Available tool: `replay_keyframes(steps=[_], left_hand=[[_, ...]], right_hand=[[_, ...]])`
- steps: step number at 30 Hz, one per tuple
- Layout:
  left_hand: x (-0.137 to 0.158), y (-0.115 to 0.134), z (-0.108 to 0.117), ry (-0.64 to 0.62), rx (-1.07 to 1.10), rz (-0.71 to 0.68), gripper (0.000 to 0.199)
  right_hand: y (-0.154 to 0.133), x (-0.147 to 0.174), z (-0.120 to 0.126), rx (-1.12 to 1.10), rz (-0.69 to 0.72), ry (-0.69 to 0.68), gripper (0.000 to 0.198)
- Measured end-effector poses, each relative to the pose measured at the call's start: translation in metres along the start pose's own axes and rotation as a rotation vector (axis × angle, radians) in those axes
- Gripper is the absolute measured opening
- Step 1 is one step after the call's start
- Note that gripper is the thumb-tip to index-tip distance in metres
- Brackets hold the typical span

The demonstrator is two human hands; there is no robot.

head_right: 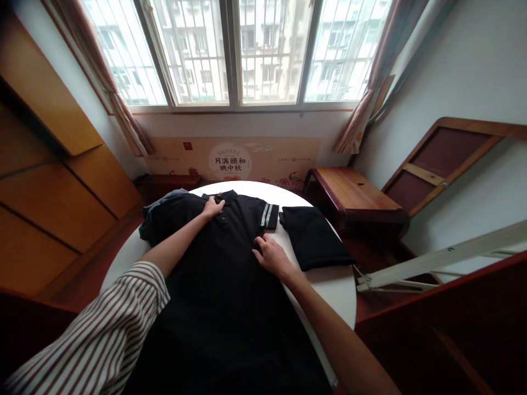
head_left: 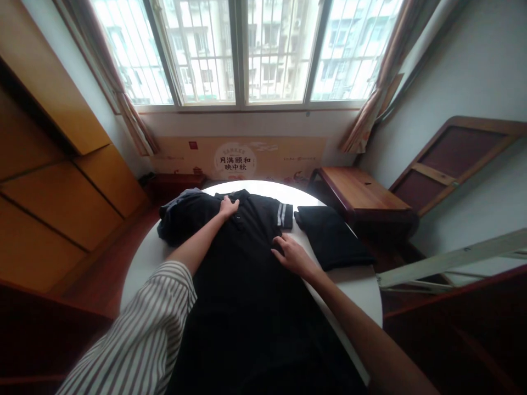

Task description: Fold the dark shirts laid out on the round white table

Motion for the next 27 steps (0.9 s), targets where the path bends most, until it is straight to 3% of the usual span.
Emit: replay_keyframes(steps=[3, 5, 11, 17, 22, 27], left_hand=[[0.006, 0.002, -0.019, -0.014, -0.061, 0.263, 0.04], [0.017, 0.016, -0.031, -0.033, -0.086, 0.327, 0.049], [0.086, 0.079, -0.051, -0.256, -0.105, 0.126, 0.057], [0.168, 0.1, -0.032, -0.45, -0.059, -0.03, 0.069], [0.187, 0.1, -0.016, -0.459, -0.057, -0.079, 0.067], [0.185, 0.099, -0.019, -0.453, -0.056, -0.09, 0.067]], right_hand=[[0.007, 0.001, -0.003, -0.18, 0.021, -0.012, 0.018], [0.01, 0.002, -0.001, -0.266, 0.026, -0.023, 0.015], [0.01, 0.005, 0.009, -0.298, -0.034, 0.181, 0.018], [0.011, 0.004, 0.005, -0.356, -0.103, 0.219, 0.016], [0.02, 0.0, 0.011, -0.154, -0.199, 0.255, 0.019], [0.028, -0.025, 0.036, 0.019, -0.172, 0.103, 0.02]])
Point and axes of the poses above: each hand's wrist, its own x-axis away from the middle knuckle, its own z-axis out of the back of the hand, y = z × x, the point moved 2 cm from there along -x, towards the middle knuckle, and after that the axes turned 12 degrees about x, right-handed, at the moved point
